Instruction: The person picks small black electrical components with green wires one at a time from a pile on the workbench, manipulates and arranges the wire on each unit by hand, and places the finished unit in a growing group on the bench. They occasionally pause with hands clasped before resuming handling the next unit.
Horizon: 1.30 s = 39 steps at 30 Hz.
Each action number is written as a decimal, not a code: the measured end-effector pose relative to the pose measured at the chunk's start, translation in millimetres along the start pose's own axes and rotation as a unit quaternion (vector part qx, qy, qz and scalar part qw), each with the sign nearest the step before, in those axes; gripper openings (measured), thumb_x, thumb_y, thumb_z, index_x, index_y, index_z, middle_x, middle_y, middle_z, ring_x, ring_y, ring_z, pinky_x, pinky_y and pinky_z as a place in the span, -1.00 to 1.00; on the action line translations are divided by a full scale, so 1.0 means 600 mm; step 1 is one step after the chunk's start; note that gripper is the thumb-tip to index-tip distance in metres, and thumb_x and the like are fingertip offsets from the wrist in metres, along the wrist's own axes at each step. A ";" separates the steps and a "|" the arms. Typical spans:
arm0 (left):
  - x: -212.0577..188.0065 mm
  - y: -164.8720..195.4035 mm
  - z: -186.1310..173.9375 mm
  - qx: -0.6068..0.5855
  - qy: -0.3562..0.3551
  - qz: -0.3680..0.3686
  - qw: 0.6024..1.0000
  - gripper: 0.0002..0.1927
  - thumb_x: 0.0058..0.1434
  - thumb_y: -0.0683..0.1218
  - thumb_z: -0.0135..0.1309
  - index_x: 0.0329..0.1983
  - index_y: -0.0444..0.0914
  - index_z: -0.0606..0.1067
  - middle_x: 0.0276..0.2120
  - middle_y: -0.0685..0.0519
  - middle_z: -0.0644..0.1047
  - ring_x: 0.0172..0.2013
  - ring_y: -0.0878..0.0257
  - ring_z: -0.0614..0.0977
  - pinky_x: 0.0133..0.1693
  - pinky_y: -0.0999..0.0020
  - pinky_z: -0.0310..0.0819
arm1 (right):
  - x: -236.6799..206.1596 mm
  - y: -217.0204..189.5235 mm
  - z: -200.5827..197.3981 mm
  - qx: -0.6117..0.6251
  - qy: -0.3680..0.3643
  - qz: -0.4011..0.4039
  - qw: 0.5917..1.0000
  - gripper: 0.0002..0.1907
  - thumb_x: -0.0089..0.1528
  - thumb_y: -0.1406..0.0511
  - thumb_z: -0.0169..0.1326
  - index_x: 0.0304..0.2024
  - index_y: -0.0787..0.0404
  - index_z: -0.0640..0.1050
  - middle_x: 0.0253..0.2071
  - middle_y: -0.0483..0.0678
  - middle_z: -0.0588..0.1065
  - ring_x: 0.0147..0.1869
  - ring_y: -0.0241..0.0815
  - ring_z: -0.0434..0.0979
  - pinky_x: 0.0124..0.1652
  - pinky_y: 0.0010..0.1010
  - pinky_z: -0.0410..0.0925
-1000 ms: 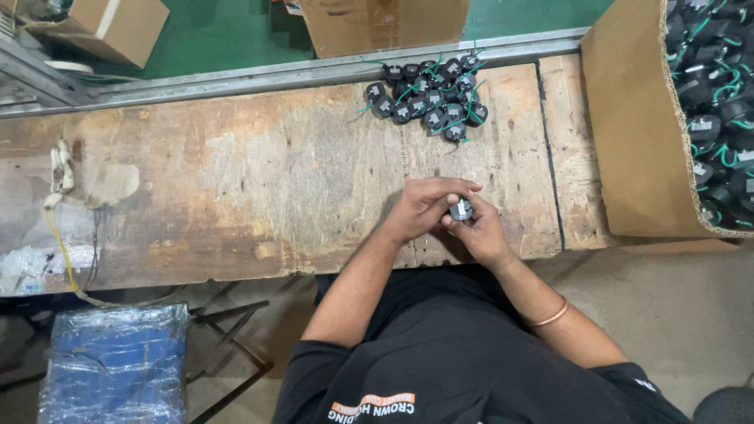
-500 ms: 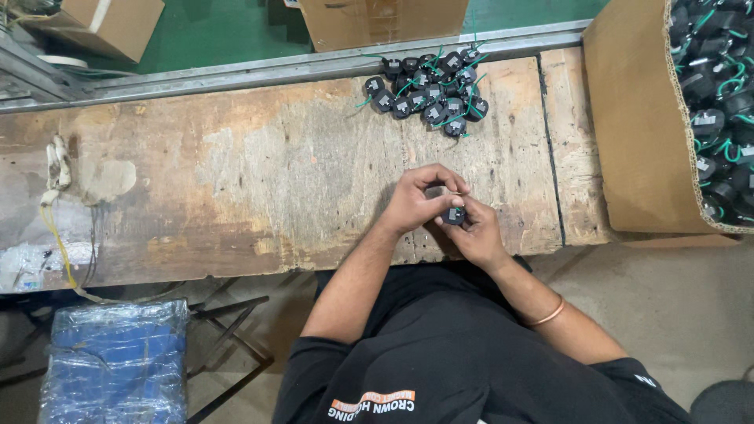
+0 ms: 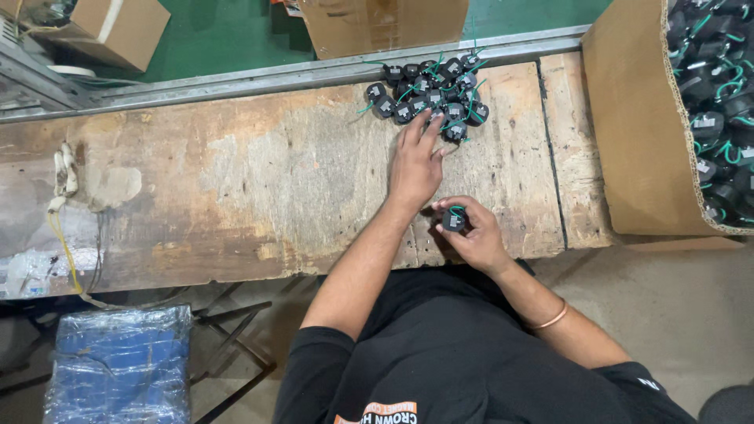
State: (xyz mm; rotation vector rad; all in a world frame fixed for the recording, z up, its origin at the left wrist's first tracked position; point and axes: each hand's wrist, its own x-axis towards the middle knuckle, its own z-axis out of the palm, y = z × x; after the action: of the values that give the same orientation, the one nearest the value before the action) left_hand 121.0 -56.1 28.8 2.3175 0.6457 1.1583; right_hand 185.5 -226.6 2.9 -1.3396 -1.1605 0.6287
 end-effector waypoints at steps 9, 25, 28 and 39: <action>-0.006 -0.040 0.017 -0.124 0.060 -0.170 0.976 -0.88 0.28 -0.18 0.19 -0.12 -0.18 0.60 -0.10 0.04 0.65 -0.14 0.18 0.68 -0.09 0.36 0.57 | -0.002 0.013 0.000 0.035 0.019 0.001 0.999 -0.64 0.19 0.53 0.16 0.03 0.26 0.46 0.14 -0.01 0.43 0.13 -0.23 0.53 0.06 -0.36 0.49; -0.051 0.019 -0.014 -0.326 -0.084 0.066 0.940 -0.78 0.18 -0.39 0.09 -0.16 -0.30 0.54 -0.14 -0.01 0.66 -0.05 0.10 0.71 0.03 0.25 0.62 | 0.000 0.035 0.000 0.177 0.033 0.111 0.977 -0.72 0.37 0.45 0.05 0.13 0.37 0.39 -0.22 -0.04 0.50 -0.22 -0.31 0.57 -0.20 -0.42 0.55; -0.038 0.011 -0.041 -0.340 -0.123 0.093 0.928 -0.78 0.15 -0.36 0.16 -0.15 -0.29 0.58 -0.09 -0.05 0.65 -0.02 0.07 0.69 0.03 0.22 0.60 | -0.003 0.037 -0.001 0.182 0.037 0.113 0.976 -0.73 0.31 0.47 0.07 0.07 0.34 0.42 -0.23 -0.06 0.51 -0.25 -0.31 0.58 -0.22 -0.45 0.52; -0.060 -0.007 0.000 -0.428 -0.220 -0.092 0.872 -0.68 0.02 -0.20 0.42 -0.36 -0.29 0.44 -0.30 0.08 0.54 -0.21 0.30 0.56 -0.14 0.37 0.50 | 0.002 0.017 -0.001 -0.065 0.079 -0.009 0.995 -0.66 0.12 0.48 0.27 -0.04 0.32 0.55 -0.09 -0.01 0.54 0.01 -0.23 0.56 0.01 -0.39 0.43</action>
State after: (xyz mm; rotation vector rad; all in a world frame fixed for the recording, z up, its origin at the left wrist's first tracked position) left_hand 101.2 -73.9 4.5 1.6025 0.1151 0.5918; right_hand 188.9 -223.7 -6.4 -1.4604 -1.0980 0.4325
